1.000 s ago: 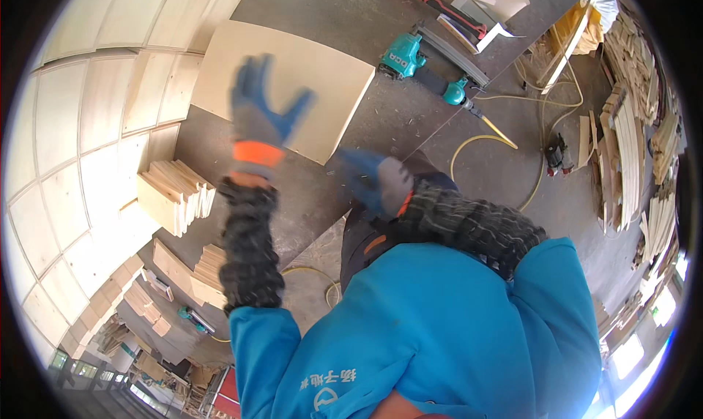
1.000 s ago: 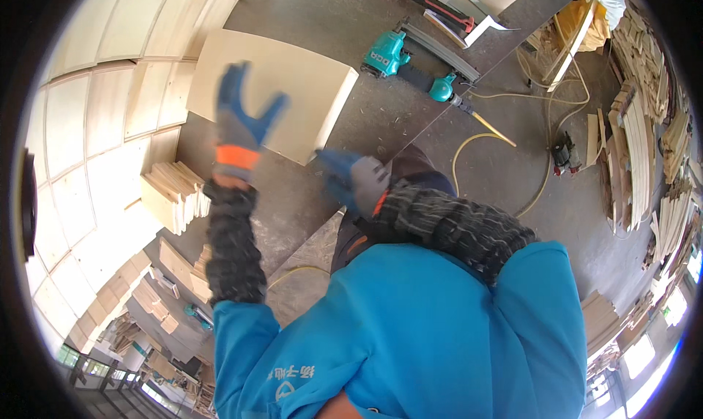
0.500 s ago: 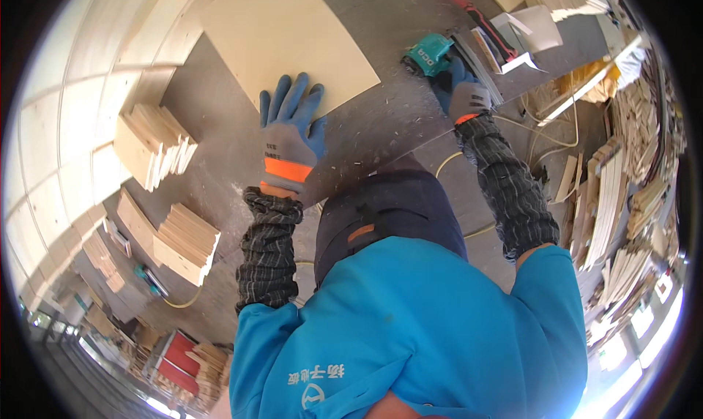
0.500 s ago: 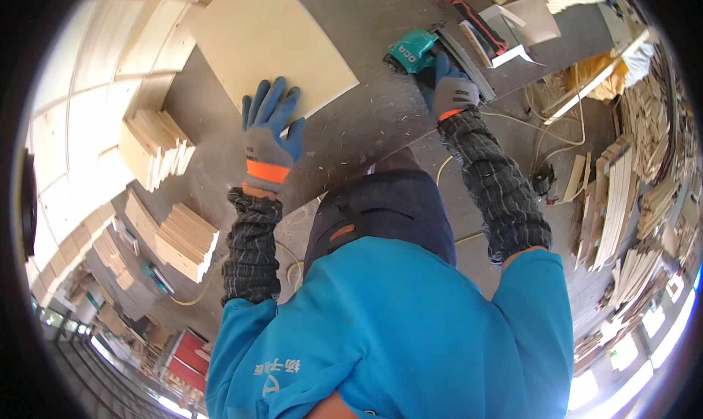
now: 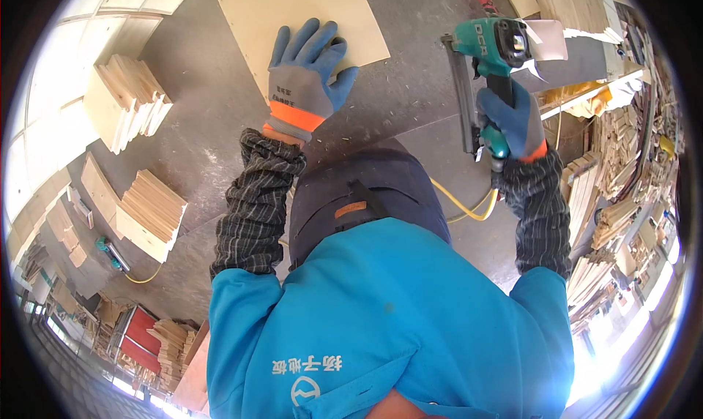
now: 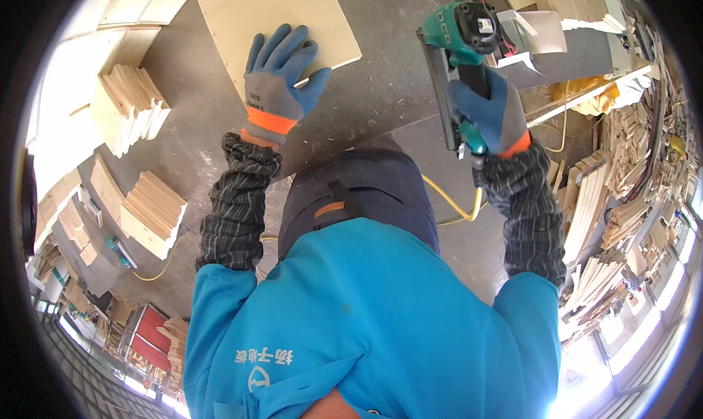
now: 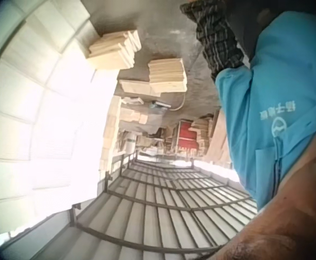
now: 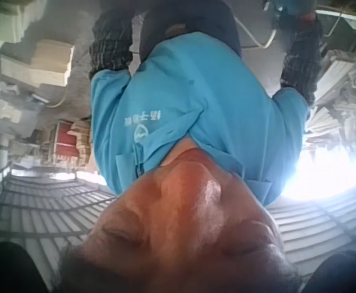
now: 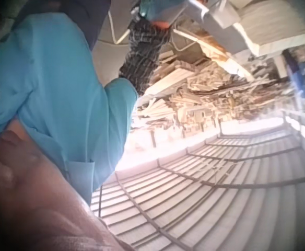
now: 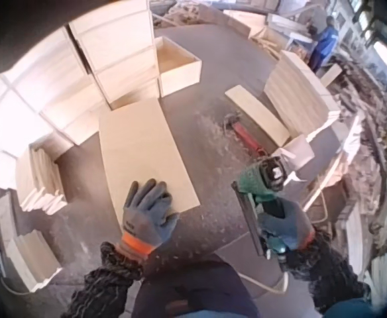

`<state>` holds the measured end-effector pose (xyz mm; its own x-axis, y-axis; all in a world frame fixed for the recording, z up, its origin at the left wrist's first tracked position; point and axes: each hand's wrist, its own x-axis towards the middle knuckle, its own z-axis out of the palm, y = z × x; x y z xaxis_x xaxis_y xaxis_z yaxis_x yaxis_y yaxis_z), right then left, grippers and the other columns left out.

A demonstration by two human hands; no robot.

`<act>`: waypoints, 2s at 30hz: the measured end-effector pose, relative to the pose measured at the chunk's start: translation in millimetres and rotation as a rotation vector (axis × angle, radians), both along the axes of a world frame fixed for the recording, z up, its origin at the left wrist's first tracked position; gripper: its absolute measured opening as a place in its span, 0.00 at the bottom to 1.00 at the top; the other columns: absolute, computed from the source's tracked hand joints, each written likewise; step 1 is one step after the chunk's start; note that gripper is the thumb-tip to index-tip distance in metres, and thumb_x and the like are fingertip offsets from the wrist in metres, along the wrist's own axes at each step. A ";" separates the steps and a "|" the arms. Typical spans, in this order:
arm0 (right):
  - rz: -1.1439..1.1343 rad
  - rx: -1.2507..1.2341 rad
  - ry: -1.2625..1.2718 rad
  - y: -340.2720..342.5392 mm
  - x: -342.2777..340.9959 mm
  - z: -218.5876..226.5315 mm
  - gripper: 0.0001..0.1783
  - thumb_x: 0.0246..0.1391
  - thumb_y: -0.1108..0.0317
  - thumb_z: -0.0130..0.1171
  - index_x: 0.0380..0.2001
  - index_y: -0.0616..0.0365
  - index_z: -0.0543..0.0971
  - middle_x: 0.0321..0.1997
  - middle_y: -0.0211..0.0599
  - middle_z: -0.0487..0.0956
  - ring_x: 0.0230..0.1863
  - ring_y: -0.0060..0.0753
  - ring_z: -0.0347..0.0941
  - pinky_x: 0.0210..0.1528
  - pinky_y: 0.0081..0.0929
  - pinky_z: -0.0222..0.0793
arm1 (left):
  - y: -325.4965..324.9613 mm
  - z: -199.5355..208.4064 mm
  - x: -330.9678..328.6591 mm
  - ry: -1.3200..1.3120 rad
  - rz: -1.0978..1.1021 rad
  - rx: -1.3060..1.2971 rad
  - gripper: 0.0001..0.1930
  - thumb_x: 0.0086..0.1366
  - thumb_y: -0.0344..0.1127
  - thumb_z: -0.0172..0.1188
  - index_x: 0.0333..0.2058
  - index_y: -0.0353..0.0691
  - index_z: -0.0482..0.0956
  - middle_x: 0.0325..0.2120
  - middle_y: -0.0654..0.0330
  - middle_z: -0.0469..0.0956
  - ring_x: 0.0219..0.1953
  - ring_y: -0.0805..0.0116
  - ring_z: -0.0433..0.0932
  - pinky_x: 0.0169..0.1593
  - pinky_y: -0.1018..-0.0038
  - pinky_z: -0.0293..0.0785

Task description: Assembling wooden box components using a pneumatic nail gun and stacking them.

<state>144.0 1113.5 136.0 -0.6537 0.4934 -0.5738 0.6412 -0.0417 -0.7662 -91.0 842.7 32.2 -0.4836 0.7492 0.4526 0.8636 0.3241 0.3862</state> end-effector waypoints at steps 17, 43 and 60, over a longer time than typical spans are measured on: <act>0.317 0.984 0.201 -31.2 -64.2 -129.5 0.34 0.63 0.53 0.72 0.68 0.54 0.77 0.57 0.53 0.86 0.56 0.58 0.85 0.56 0.50 0.81 | -2.1 -1.1 2.0 0.023 0.023 0.002 0.21 0.58 0.42 0.79 0.49 0.46 0.90 0.60 0.59 0.85 0.65 0.49 0.80 0.73 0.42 0.69; 0.913 0.731 0.182 -22.4 -110.1 -120.7 0.21 0.75 0.48 0.58 0.56 0.51 0.85 0.39 0.53 0.87 0.39 0.60 0.83 0.43 0.46 0.79 | 3.0 -3.8 5.4 0.005 0.034 0.004 0.19 0.56 0.42 0.80 0.45 0.42 0.91 0.59 0.58 0.85 0.64 0.47 0.80 0.72 0.39 0.68; 0.443 0.950 -0.270 5.2 -63.1 -174.0 0.53 0.65 0.42 0.65 0.80 0.62 0.57 0.67 0.61 0.80 0.65 0.68 0.78 0.64 0.57 0.77 | -0.2 -5.4 3.2 -0.019 0.038 -0.011 0.19 0.57 0.41 0.80 0.46 0.42 0.91 0.61 0.59 0.84 0.67 0.46 0.78 0.73 0.38 0.67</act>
